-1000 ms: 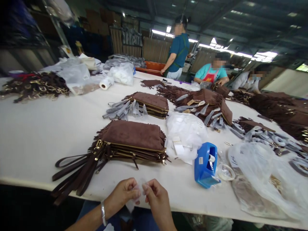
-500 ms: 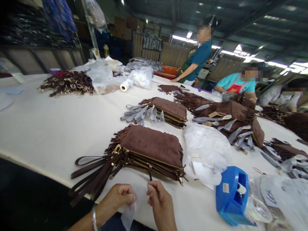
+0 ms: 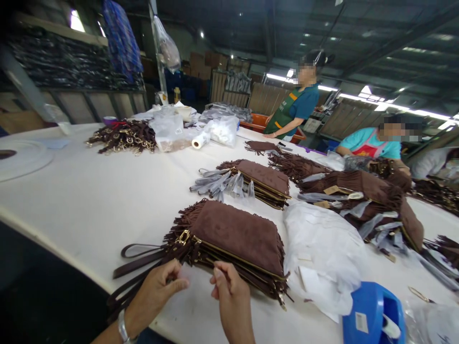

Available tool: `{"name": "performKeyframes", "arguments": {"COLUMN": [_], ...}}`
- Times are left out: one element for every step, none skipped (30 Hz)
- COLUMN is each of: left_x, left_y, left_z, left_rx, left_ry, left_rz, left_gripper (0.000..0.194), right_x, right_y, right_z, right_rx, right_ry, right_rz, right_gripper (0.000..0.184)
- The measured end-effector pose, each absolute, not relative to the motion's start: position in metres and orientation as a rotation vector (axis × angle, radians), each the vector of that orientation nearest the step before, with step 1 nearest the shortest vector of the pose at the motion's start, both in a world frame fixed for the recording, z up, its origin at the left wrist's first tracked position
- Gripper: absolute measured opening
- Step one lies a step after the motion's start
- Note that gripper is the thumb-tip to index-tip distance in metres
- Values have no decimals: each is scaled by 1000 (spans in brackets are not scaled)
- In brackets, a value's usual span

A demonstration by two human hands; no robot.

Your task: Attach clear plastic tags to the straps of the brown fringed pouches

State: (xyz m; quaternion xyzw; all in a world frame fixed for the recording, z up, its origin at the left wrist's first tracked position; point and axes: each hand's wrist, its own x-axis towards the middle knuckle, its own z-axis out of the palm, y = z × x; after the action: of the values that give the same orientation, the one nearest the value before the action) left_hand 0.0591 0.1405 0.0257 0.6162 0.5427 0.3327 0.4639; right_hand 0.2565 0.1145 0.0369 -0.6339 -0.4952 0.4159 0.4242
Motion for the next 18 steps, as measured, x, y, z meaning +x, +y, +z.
{"name": "performKeyframes", "arguments": {"left_x": [59, 59, 59, 58, 56, 54, 52, 50, 47, 46, 44, 43, 42, 41, 41, 40, 38, 37], "left_y": [141, 142, 141, 140, 139, 137, 136, 134, 133, 132, 130, 129, 128, 127, 126, 125, 123, 120], "left_z": [27, 27, 26, 24, 23, 22, 21, 21, 22, 22, 23, 24, 25, 26, 27, 27, 27, 27], "left_rx": [1528, 1534, 1537, 1535, 1532, 1528, 1526, 1524, 1523, 1524, 1526, 1527, 1528, 1529, 1528, 1526, 1522, 1516], "left_ry": [1339, 1343, 1345, 1345, 1341, 1334, 1327, 1321, 1316, 1312, 1308, 1306, 1301, 1295, 1289, 1283, 1278, 1273], "left_rz": [821, 826, 829, 829, 824, 817, 809, 801, 792, 781, 769, 760, 753, 749, 748, 747, 746, 741], "left_gripper": [24, 25, 25, 25, 25, 23, 22, 21, 20, 19, 18, 17, 16, 15, 15, 15, 15, 15], "right_x": [249, 241, 234, 227, 221, 216, 211, 207, 203, 200, 197, 194, 192, 190, 188, 188, 188, 189], "right_y": [122, 128, 134, 140, 144, 148, 152, 155, 157, 160, 162, 164, 165, 166, 166, 165, 164, 162], "right_z": [38, 39, 39, 38, 38, 37, 36, 35, 34, 33, 33, 33, 33, 34, 35, 36, 37, 39], "right_rx": [-1528, -1469, -1410, -1355, -1304, -1263, -1245, -1248, -1266, -1289, -1311, -1325, -1328, -1323, -1317, -1308, -1299, -1290], "right_ry": [-1199, -1146, -1087, -1024, -962, -907, -864, -833, -815, -808, -805, -807, -808, -812, -817, -823, -829, -833], "right_rz": [1095, 1155, 1223, 1298, 1373, 1436, 1472, 1475, 1454, 1416, 1376, 1347, 1336, 1339, 1349, 1368, 1393, 1421], "right_gripper": [40, 43, 46, 48, 48, 47, 45, 43, 41, 38, 36, 34, 32, 32, 33, 34, 36, 38]}}
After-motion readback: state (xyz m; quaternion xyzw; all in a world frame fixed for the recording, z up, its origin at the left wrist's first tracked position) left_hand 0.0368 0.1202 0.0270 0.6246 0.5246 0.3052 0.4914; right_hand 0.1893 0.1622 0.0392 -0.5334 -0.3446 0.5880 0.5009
